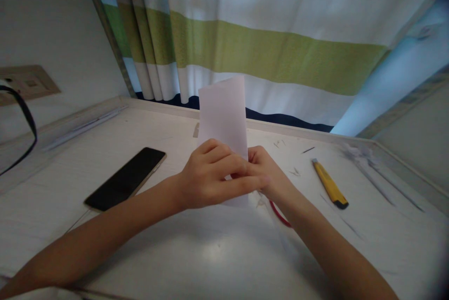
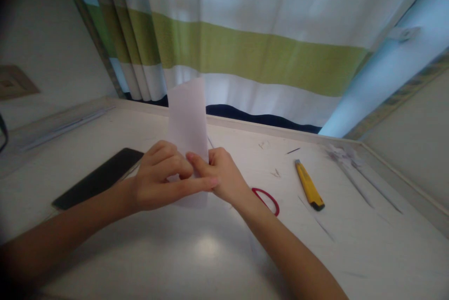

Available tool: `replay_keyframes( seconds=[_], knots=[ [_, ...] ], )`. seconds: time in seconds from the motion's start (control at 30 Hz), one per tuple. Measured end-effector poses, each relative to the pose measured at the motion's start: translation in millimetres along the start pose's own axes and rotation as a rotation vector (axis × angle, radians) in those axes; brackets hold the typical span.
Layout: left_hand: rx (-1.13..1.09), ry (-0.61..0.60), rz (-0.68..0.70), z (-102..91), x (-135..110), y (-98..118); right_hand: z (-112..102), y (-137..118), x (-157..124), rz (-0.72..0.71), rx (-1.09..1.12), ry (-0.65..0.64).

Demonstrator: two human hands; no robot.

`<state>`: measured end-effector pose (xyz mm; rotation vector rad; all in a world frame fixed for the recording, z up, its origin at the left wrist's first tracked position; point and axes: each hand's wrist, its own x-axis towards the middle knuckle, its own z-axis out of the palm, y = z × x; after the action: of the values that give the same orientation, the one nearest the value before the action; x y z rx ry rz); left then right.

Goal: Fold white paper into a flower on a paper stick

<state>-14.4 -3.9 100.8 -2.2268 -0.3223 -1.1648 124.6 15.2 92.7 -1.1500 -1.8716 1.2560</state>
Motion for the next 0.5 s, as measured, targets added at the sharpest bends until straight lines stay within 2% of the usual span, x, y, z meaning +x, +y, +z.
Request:
replay_keyframes(
  seconds=[0.5],
  knots=[
    [0.01, -0.012, 0.031, -3.7, -2.4, -2.4, 1.4, 3.4, -1.2, -0.009, -0.045, 0.028]
  ],
)
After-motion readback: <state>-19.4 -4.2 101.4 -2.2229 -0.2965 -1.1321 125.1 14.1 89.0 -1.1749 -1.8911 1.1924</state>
